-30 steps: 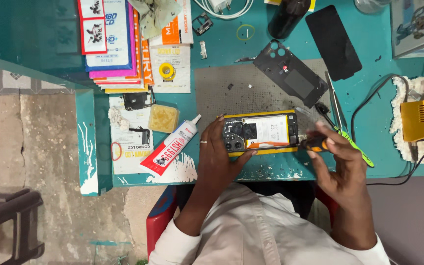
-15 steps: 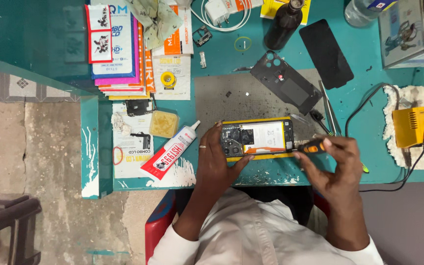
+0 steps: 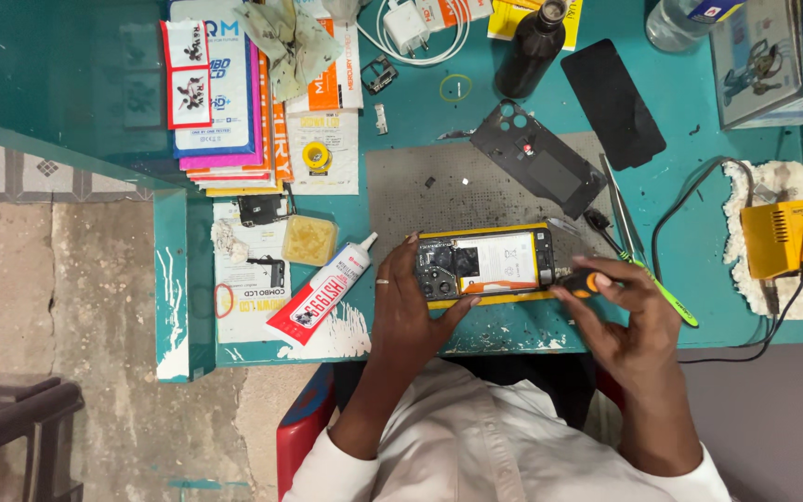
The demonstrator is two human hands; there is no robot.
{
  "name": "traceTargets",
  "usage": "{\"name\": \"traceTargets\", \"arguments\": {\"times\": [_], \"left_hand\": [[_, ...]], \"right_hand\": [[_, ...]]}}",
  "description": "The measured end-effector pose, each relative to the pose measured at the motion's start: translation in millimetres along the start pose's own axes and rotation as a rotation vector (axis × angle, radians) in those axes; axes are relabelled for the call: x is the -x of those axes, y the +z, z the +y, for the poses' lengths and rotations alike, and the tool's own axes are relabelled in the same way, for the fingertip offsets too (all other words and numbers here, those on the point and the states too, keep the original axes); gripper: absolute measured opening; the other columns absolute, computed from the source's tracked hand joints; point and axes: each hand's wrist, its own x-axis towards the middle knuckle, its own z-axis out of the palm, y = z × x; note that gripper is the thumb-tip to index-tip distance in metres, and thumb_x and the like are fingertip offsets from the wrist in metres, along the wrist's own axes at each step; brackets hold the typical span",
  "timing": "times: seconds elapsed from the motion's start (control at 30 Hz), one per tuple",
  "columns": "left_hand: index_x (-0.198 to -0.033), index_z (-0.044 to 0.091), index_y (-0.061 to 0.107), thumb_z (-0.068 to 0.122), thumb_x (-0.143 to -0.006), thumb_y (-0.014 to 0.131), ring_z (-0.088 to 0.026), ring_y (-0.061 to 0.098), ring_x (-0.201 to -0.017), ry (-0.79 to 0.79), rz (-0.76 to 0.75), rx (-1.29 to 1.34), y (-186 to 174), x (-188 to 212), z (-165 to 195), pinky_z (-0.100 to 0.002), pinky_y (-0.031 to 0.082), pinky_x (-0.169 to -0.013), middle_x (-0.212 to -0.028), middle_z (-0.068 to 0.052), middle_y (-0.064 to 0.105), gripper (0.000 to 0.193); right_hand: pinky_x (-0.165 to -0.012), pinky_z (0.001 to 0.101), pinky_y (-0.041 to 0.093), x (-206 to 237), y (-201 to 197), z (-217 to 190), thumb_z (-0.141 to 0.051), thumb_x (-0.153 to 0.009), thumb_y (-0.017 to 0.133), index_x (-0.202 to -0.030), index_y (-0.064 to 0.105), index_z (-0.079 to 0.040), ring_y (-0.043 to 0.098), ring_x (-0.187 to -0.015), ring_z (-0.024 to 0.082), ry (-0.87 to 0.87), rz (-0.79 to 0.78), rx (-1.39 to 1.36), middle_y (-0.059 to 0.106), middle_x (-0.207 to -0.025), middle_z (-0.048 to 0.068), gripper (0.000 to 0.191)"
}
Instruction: The person uses a screwdriver to remove screws from a disassembled smartphone placed on a yellow stand. They repeatedly loosen and remove screws from the phone's internal frame and set them aside on the workbench.
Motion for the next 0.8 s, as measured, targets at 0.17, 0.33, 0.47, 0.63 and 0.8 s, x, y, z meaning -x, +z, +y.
{"name": "traceTargets", "arguments": {"times": [0.17, 0.33, 0.47, 0.63, 0.8], "left_hand": [[-0.147, -0.008, 0.036, 0.034, -0.077, 0.092, -0.044, 0.053, -0.130, -0.012, -0.009, 0.010, 0, 0, 1, -0.050, 0.046, -0.111, -0.141, -0.028, 0.050, 0.099], [-0.147, -0.009, 0.034, 0.035, -0.077, 0.093, -0.044, 0.053, -0.129, 0.004, -0.006, -0.001, -1, -2, 0, -0.050, 0.046, -0.110, -0.140, -0.029, 0.050, 0.101], [-0.147, -0.010, 0.034, 0.035, -0.077, 0.093, -0.044, 0.052, -0.130, -0.010, -0.018, 0.010, 0, -1, -2, -0.051, 0.045, -0.110, -0.140, -0.030, 0.050, 0.102], [-0.145, -0.012, 0.034, 0.036, -0.078, 0.092, -0.045, 0.050, -0.132, 0.012, -0.019, -0.009, 2, 1, -5, -0.051, 0.044, -0.113, -0.143, -0.031, 0.049, 0.101], [-0.145, -0.012, 0.034, 0.037, -0.079, 0.091, -0.045, 0.050, -0.133, 0.022, -0.024, -0.009, 2, 2, -7, -0.052, 0.043, -0.114, -0.144, -0.031, 0.048, 0.100]], "right_hand": [[-0.073, 0.0349, 0.056, 6, 8, 10, -0.003, -0.077, 0.093, -0.115, 0.047, -0.005, 0.070, -0.093, 0.030, -0.012, 0.072, 0.158, 0.063, -0.107, 0.023, 0.060], [-0.087, 0.0362, 0.065, 3, 10, 14, -0.002, -0.086, 0.086, -0.121, 0.045, -0.005, 0.072, -0.110, 0.030, -0.023, 0.085, -0.029, 0.062, -0.119, 0.025, 0.054], [-0.080, 0.0370, 0.062, 6, 6, 12, -0.007, -0.078, 0.088, -0.120, 0.046, -0.004, 0.070, -0.104, 0.031, -0.022, 0.031, 0.033, 0.062, -0.112, 0.023, 0.060], [-0.085, 0.0390, 0.063, 16, 1, 15, 0.001, -0.083, 0.083, -0.119, 0.047, -0.005, 0.070, -0.114, 0.035, 0.025, -0.049, 0.014, 0.064, -0.123, 0.027, 0.051], [-0.080, 0.0352, 0.061, 17, 2, 20, -0.008, -0.081, 0.089, -0.115, 0.048, -0.007, 0.071, -0.099, 0.028, 0.046, 0.049, 0.118, 0.065, -0.114, 0.022, 0.054]]}}
